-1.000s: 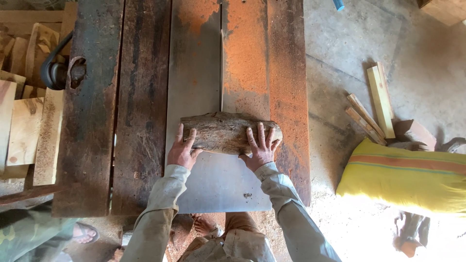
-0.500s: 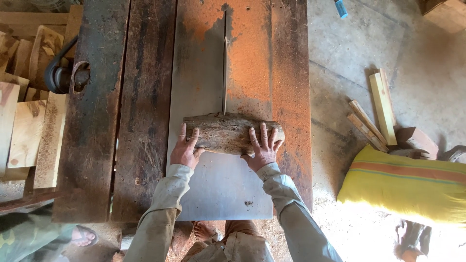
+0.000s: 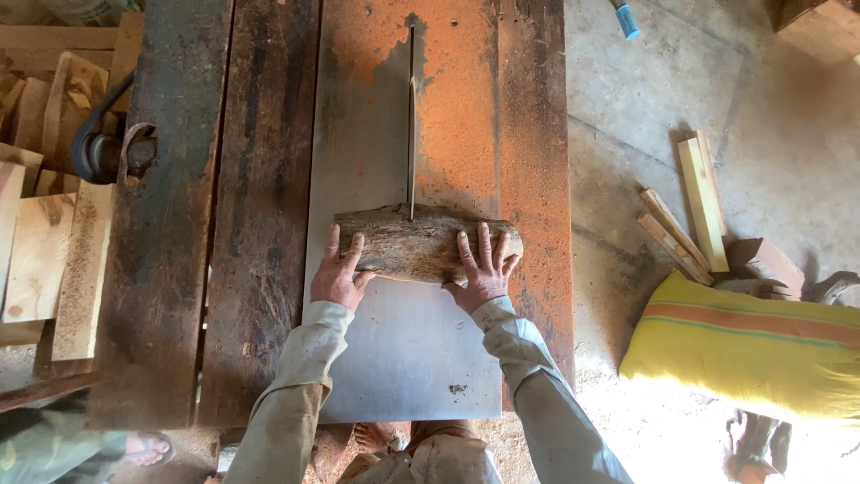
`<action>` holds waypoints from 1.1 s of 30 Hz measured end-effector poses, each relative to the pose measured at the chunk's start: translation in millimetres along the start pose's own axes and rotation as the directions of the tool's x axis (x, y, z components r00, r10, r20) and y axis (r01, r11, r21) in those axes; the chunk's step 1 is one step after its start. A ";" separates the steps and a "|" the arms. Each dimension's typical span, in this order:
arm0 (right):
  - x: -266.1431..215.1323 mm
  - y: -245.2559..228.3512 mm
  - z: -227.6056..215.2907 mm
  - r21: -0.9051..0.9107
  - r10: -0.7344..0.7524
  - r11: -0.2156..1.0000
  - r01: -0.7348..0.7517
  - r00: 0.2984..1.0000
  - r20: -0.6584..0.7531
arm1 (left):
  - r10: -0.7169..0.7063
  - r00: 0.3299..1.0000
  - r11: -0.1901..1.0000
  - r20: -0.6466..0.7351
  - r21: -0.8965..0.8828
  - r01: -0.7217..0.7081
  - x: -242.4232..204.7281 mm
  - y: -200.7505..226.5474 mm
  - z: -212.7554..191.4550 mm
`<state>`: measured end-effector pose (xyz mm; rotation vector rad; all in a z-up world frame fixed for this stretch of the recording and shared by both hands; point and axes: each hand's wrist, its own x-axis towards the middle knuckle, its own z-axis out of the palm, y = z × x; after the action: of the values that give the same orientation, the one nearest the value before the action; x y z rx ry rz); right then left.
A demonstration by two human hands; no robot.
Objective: Cutting an irregular piece of wood into smaller blocks using a table saw
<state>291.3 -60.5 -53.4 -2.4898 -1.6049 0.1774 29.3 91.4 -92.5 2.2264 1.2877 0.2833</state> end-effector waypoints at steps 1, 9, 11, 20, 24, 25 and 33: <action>2.0 0.0 -0.4 0.007 -0.001 1.000 0.001 1.000 0.003 | -0.006 1.000 1.000 0.001 0.008 0.006 1.4 1.7 -1.7; 19.8 2.4 -1.6 0.001 -0.004 1.000 0.004 1.000 0.008 | -0.007 1.000 0.999 -0.002 0.032 0.007 18.0 1.3 -3.6; 25.4 3.0 -2.3 0.001 -0.003 1.000 0.003 0.999 0.035 | 0.009 1.000 0.999 -0.021 0.050 -0.008 23.2 -1.0 -2.1; 49.3 0.4 -6.5 0.006 0.006 1.000 -0.006 1.000 -0.015 | 0.093 0.982 0.996 -0.163 0.030 -0.089 47.6 -4.1 0.8; 75.8 3.7 -5.7 -0.002 -0.005 1.000 0.005 0.999 -0.046 | 0.074 0.983 0.997 -0.168 0.048 -0.067 67.3 0.8 2.5; 90.0 3.8 -2.1 -0.004 0.000 1.000 0.000 0.999 -0.051 | 0.049 0.989 0.997 -0.137 0.066 -0.040 75.3 -1.7 3.1; 173.1 22.4 -27.0 -0.224 -0.078 0.970 0.096 0.993 0.090 | -0.065 0.959 0.911 0.276 0.408 -0.056 152.1 28.2 -64.1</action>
<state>387.9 86.0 -32.7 -2.6011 -1.8605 0.0868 101.1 232.2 -37.1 2.4923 1.2799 -0.3374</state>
